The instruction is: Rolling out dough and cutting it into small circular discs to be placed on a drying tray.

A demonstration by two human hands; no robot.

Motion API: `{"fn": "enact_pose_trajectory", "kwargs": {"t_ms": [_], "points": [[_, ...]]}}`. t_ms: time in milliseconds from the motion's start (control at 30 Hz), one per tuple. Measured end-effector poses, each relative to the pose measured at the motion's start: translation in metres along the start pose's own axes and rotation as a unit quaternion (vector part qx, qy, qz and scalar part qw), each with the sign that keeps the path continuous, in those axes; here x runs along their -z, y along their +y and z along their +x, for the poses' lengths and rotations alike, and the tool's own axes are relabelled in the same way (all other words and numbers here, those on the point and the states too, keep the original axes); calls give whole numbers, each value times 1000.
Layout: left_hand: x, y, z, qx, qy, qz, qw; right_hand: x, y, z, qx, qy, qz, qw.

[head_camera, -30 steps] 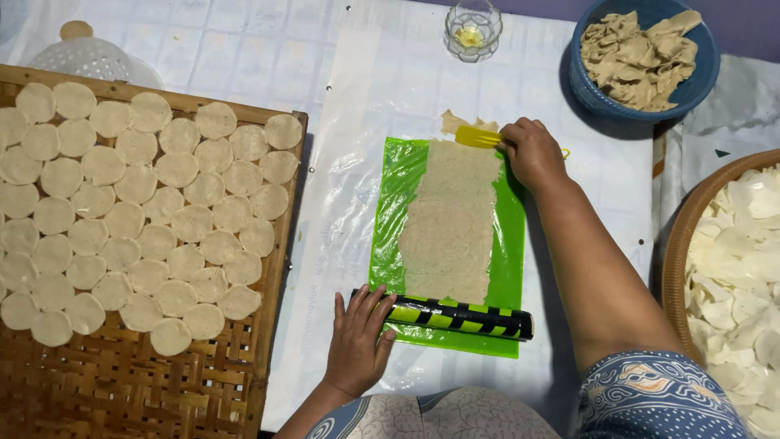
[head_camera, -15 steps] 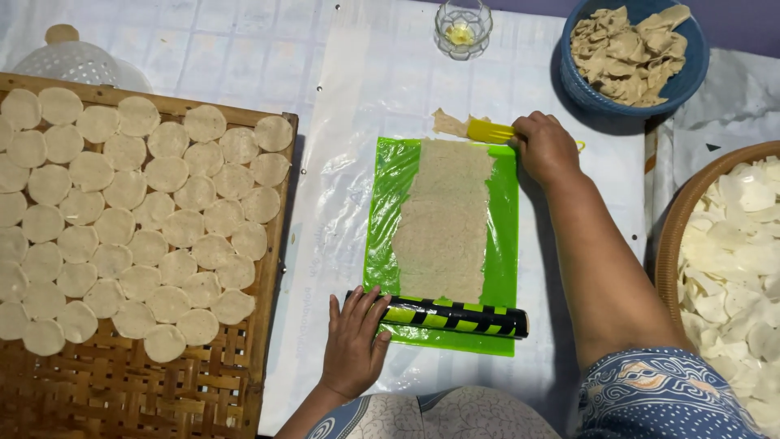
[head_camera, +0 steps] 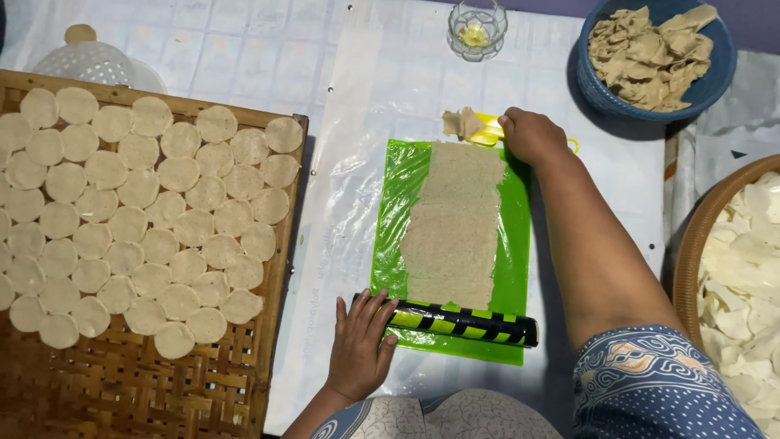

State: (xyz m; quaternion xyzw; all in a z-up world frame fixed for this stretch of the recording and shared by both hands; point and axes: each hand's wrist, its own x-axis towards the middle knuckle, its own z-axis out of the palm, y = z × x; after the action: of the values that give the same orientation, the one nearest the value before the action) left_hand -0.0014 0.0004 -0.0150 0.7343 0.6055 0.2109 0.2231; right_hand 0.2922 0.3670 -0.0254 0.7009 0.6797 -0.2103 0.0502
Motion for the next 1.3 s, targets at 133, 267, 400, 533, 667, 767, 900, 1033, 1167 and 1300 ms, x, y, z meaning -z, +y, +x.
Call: {"fn": "enact_pose_trajectory", "kwargs": {"t_ms": [133,267,400,533,667,767,900,1033,1167,1300], "points": [[-1,-2,1,-3,9,3,1000,-3,6,8,35,18,101,994],[4,3,-1,-5,12,-9,1000,12,15,-23,108,22,199,974],[6,5,1,-19,31,-14,999,42,14,-84,127,16,279,952],[-7,-14,6,-75,60,70,993,49,18,-153,94,22,227,969],[3,-9,2,-145,2,70,987,49,7,-235,58,-27,183,981],[-2,-6,-10,-179,2,64,982,43,-8,-276,36,-57,132,989],[-7,-3,-36,-205,2,40,978,19,-31,-313,13,-115,80,990],[-5,-7,-50,-224,-6,36,974,-18,-24,-321,4,-107,110,988],[-3,-10,-59,-217,3,29,976,-55,3,-328,-29,-88,-84,992],[-2,-13,-64,-205,-2,20,979,-50,0,-363,-20,-4,-124,992]]}}
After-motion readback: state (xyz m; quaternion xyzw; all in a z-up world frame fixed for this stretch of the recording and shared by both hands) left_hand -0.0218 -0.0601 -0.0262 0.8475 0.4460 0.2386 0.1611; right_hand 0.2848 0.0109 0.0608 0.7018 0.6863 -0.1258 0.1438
